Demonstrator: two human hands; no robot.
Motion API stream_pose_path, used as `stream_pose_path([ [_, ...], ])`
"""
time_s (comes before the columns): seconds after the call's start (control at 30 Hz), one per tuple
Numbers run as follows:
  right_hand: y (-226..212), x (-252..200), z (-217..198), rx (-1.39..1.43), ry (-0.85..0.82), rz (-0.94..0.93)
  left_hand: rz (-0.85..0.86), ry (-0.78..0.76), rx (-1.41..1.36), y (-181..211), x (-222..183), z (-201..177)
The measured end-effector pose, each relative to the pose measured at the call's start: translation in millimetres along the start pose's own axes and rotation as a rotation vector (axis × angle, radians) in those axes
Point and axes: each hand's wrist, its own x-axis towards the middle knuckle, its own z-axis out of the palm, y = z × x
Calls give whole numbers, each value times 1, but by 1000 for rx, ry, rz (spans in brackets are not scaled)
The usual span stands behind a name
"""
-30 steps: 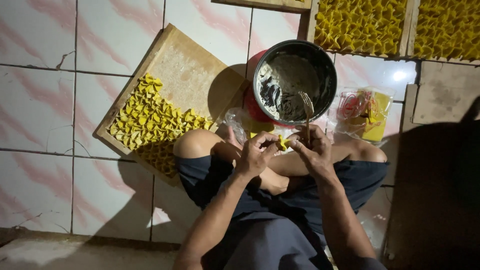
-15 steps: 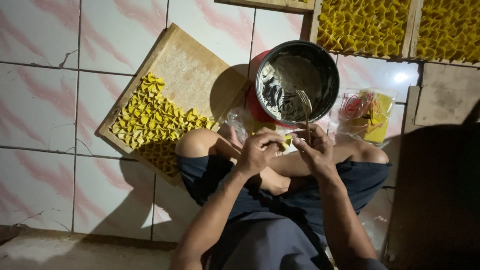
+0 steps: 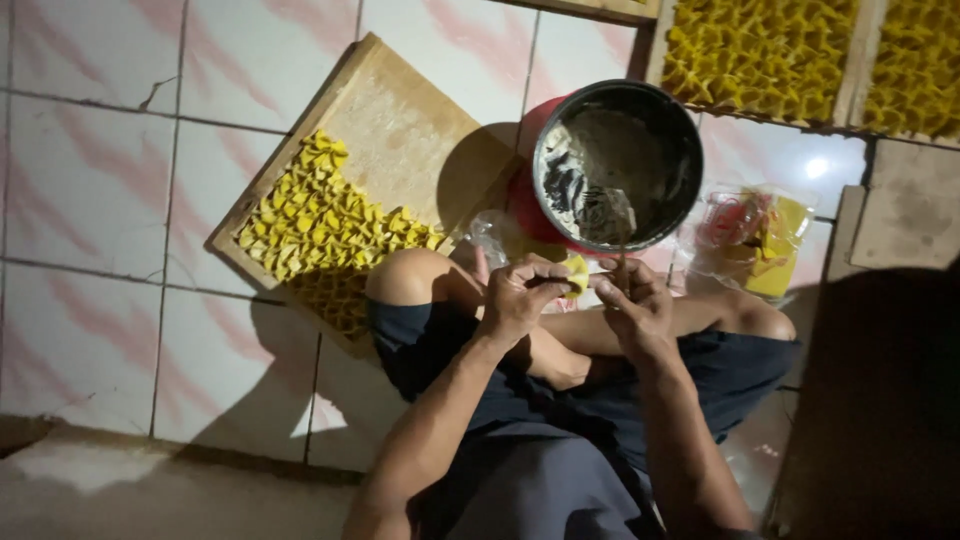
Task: The person sits on the floor and repeatedly scoops a white filling from a metal pot using a fork, places it onto small yellow square wrappers, folds them into triangular dumplings, and arranges the finished pieces on a wooden tray.
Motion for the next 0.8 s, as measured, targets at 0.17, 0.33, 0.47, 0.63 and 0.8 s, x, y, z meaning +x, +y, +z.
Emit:
stream_pose_path([
  [0.17, -32, -8, 15, 14, 21, 11, -1, 72, 146, 84, 8, -10],
  [0.33, -18, 11, 3, -52, 45, -43, -119, 166, 126, 67, 35, -50],
  [0.47, -3, 30, -1, -104, 55, -142, 78, 378, 254, 86, 69, -113],
  [0.63, -7, 34, 18, -194, 84, -282, 268, 434, 706, 60, 113, -224],
  [0.8, -12, 34, 32, -330, 108, -318, 110, 367, 990, 3, 133, -295],
])
